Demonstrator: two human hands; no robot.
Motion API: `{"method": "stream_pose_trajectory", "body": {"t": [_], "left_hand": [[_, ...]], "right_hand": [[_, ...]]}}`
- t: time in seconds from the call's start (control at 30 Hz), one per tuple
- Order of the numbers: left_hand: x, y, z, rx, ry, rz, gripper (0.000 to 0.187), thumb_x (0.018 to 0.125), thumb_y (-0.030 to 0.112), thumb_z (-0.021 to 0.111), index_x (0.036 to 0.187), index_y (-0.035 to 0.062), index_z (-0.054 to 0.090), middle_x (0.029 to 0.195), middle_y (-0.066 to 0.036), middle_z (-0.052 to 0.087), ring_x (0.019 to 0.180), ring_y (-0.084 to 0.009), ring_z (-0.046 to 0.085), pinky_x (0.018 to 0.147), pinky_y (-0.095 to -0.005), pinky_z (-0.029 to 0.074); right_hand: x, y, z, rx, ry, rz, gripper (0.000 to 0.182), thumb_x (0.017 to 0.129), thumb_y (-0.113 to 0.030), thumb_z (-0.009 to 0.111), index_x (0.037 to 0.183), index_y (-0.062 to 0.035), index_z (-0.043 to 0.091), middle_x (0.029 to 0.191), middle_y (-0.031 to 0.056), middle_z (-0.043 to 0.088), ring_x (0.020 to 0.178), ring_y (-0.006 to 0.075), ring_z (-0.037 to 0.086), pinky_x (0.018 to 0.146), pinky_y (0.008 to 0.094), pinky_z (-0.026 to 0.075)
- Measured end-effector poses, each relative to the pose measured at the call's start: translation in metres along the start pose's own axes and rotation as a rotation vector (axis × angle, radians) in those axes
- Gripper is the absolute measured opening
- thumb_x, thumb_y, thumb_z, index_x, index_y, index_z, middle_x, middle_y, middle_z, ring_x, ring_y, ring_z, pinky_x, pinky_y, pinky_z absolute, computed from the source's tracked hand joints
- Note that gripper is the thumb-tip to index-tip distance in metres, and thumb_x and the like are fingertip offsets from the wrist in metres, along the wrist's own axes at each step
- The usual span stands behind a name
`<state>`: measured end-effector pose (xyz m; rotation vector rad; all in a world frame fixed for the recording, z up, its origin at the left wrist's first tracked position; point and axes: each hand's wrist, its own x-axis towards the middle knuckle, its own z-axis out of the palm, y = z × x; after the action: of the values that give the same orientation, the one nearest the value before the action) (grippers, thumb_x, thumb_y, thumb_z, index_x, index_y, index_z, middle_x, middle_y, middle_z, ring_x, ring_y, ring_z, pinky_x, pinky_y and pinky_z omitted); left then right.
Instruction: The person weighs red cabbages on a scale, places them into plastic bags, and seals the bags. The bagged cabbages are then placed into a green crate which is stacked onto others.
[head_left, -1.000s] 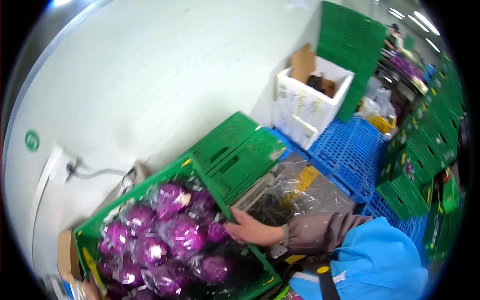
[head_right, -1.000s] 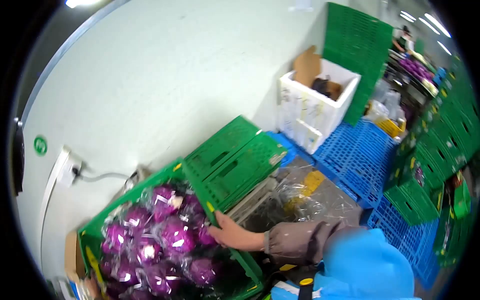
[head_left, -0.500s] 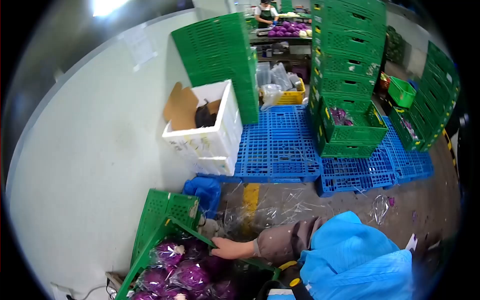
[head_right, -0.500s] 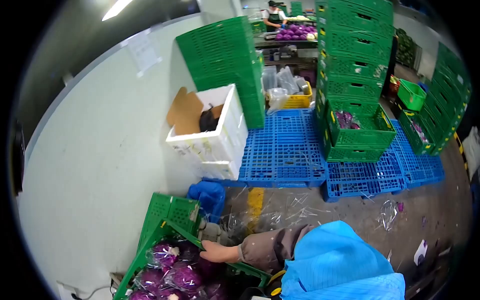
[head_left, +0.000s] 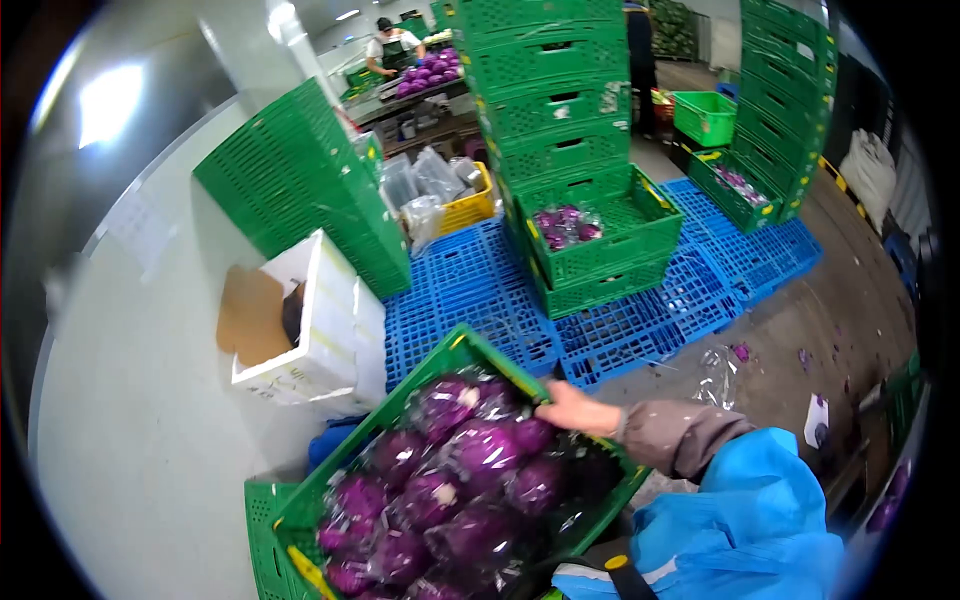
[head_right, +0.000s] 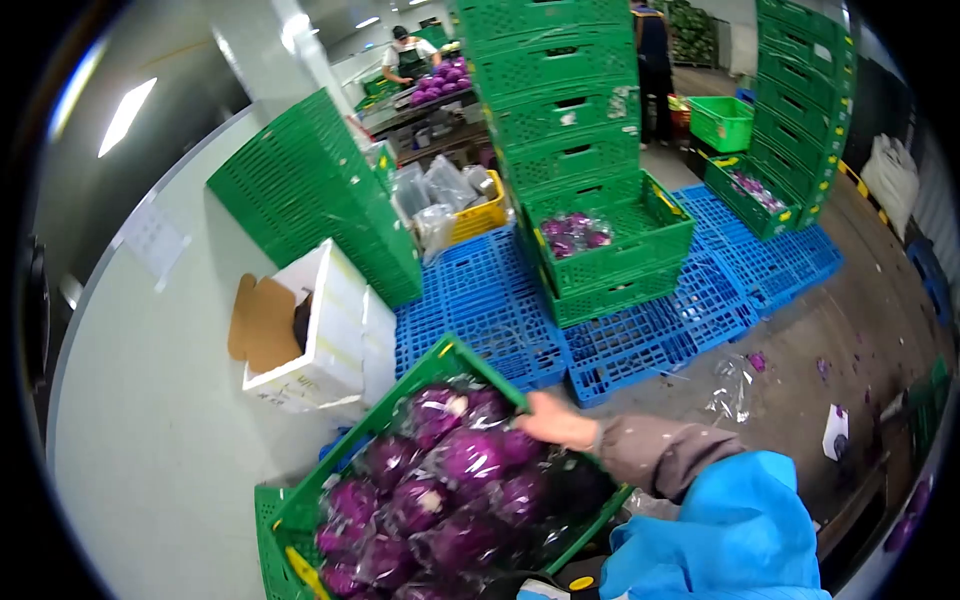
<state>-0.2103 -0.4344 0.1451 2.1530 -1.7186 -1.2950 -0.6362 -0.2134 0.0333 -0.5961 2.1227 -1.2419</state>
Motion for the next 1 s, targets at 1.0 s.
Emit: {"method": "stream_pose_trajectory", "body": {"t": [1.0], "left_hand": [[-0.201, 0.351, 0.699, 0.573, -1.078, 1.365, 0.049, 0.072, 0.042, 0.061, 0.091, -0.0012, 0.05, 0.077, -0.022, 0.06, 0.073, -0.039, 0.059, 0.064, -0.0448, 0.046]], "right_hand": [[-0.416, 0.215, -0.254, 0.396, 1.673, 0.796, 0.009, 0.081, -0.016, 0.049, 0.078, -0.0091, 0.043, 0.051, -0.0044, 0.036, 0.035, 0.0049, 0.032, 0.03, 0.0203, 0.025]]}}
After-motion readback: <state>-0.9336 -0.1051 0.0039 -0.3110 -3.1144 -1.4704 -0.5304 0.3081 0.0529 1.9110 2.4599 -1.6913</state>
